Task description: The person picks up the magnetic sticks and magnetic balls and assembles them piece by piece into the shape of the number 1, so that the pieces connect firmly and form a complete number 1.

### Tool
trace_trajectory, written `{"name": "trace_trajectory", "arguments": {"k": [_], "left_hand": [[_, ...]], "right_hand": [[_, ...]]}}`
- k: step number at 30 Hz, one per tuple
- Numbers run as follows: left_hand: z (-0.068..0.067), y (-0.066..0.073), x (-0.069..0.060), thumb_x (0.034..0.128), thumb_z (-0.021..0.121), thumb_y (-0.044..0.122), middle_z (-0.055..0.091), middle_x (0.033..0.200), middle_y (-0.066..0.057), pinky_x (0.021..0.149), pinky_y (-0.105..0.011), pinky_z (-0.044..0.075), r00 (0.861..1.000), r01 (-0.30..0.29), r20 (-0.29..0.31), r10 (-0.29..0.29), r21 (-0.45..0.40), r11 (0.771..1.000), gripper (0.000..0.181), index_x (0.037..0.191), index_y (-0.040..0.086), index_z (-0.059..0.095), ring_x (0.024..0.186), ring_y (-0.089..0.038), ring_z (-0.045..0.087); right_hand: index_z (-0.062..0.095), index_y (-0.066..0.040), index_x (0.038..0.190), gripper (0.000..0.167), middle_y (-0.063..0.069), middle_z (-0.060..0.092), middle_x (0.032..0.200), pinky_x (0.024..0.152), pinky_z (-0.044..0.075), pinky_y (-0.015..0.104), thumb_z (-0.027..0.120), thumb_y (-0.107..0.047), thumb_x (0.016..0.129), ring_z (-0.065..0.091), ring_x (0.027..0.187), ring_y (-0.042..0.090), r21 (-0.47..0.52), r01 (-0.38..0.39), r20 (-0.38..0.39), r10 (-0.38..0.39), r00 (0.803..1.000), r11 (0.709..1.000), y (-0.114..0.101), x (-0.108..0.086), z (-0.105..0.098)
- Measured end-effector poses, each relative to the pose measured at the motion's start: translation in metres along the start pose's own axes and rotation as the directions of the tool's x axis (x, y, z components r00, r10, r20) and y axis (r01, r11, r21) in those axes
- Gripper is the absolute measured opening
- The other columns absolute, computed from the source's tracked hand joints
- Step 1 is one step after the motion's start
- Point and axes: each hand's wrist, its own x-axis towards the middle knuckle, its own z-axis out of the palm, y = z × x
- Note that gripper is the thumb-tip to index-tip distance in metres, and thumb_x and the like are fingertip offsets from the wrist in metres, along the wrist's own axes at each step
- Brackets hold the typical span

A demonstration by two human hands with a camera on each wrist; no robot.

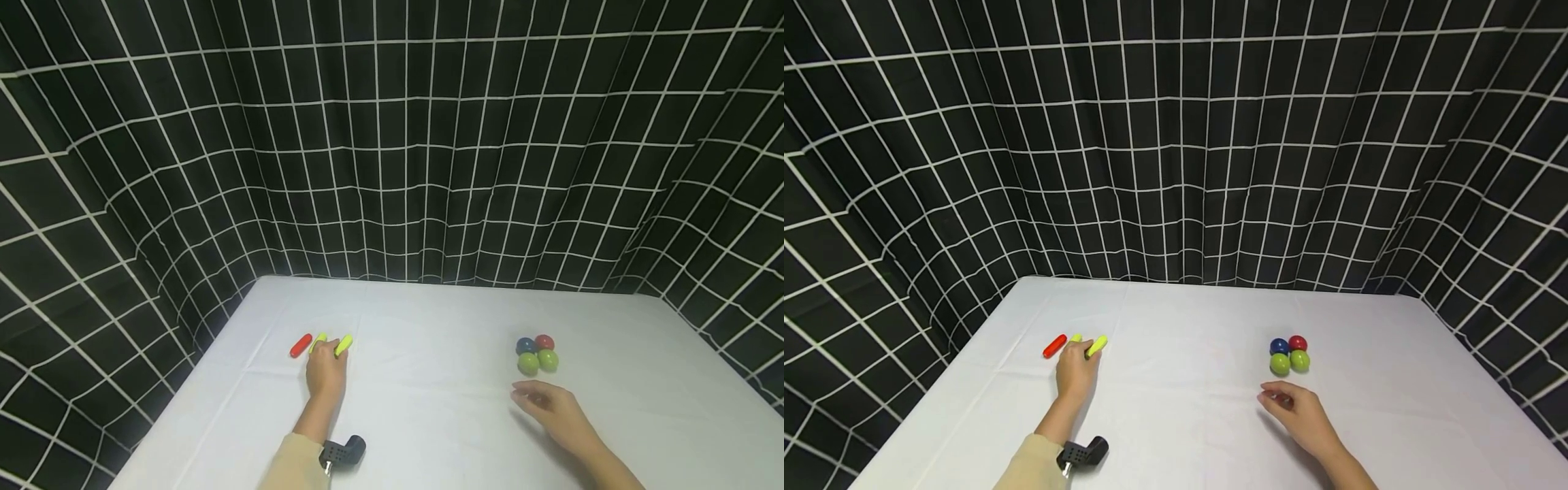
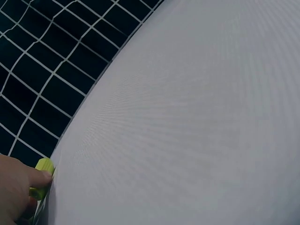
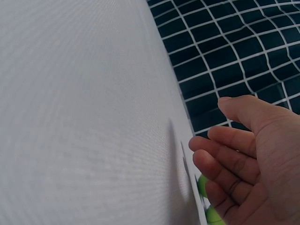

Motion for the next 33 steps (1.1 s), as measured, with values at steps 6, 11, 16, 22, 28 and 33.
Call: {"name": "trace_trajectory", "arguments": {"k": [6, 11, 16, 22, 28, 33], "left_hand": [[-0.001, 0.001, 0.0, 0.0804, 0.07, 0.009, 0.063, 0.101, -0.021, 0.083, -0.047, 0.049, 1.0, -0.012, 0.005, 0.012, 0.006, 1.0, 0.028, 0.106, -0.002, 0.066, 0.095, -0.039, 0.061], [-0.002, 0.001, -0.001, 0.0817, 0.07, 0.015, 0.063, 0.096, -0.019, 0.08, -0.045, 0.05, 1.0, -0.026, 0.014, 0.026, -0.007, 1.0, 0.025, 0.1, -0.003, 0.067, 0.091, -0.036, 0.062], [-0.003, 0.003, -0.001, 0.0817, 0.07, 0.016, 0.063, 0.098, -0.019, 0.079, -0.045, 0.051, 0.999, -0.034, 0.03, 0.034, 0.02, 0.999, 0.026, 0.1, -0.003, 0.067, 0.091, -0.036, 0.063], [-0.005, 0.005, -0.001, 0.0808, 0.07, 0.019, 0.065, 0.098, -0.017, 0.073, -0.044, 0.051, 0.999, -0.015, 0.052, 0.013, 0.039, 0.999, 0.024, 0.099, 0.002, 0.068, 0.087, -0.035, 0.064], [-0.008, 0.01, -0.002, 0.0815, 0.07, 0.021, 0.067, 0.092, -0.012, 0.068, -0.04, 0.05, 0.993, 0.048, 0.112, -0.044, -0.041, 0.998, 0.024, 0.098, 0.004, 0.068, 0.081, -0.029, 0.064], [-0.008, 0.014, -0.001, 0.0803, 0.071, 0.025, 0.069, 0.088, -0.008, 0.064, -0.037, 0.047, 0.986, 0.093, 0.144, -0.08, -0.085, 0.992, 0.024, 0.095, 0.006, 0.069, 0.077, -0.024, 0.063]], "right_hand": [[0.066, -0.005, 0.104, 0.03, 0.014, 0.069, 0.107, 0.083, 0.052, 0.044, 0.064, -0.03, 0.087, 0.063, 0.101, 0.032, 0.024, -0.017, 0.02, 0.017, 1.0, 1.0, 0.001, 0.0, 0.001], [0.066, -0.004, 0.106, 0.032, 0.015, 0.067, 0.11, 0.087, 0.05, 0.047, 0.063, -0.031, 0.088, 0.062, 0.104, 0.034, 0.031, -0.044, 0.045, 0.043, 0.998, 0.999, 0.001, 0.0, 0.001], [0.065, -0.004, 0.107, 0.032, 0.015, 0.067, 0.11, 0.086, 0.051, 0.045, 0.063, -0.031, 0.088, 0.063, 0.103, 0.032, 0.039, -0.055, 0.062, 0.053, 0.997, 0.998, 0.0, 0.0, 0.0], [0.065, -0.004, 0.108, 0.033, 0.013, 0.068, 0.109, 0.085, 0.051, 0.042, 0.063, -0.031, 0.088, 0.064, 0.101, 0.03, 0.039, -0.064, 0.079, 0.061, 0.995, 0.997, 0.0, 0.0, 0.0], [0.065, -0.005, 0.108, 0.033, 0.014, 0.067, 0.111, 0.086, 0.051, 0.044, 0.063, -0.032, 0.087, 0.063, 0.101, 0.03, 0.046, -0.058, 0.085, 0.054, 0.995, 0.997, 0.0, 0.0, -0.001], [0.065, -0.006, 0.108, 0.033, 0.014, 0.067, 0.11, 0.085, 0.051, 0.043, 0.063, -0.031, 0.087, 0.064, 0.101, 0.029, 0.041, -0.059, 0.083, 0.055, 0.995, 0.997, 0.0, -0.001, -0.001]]}}
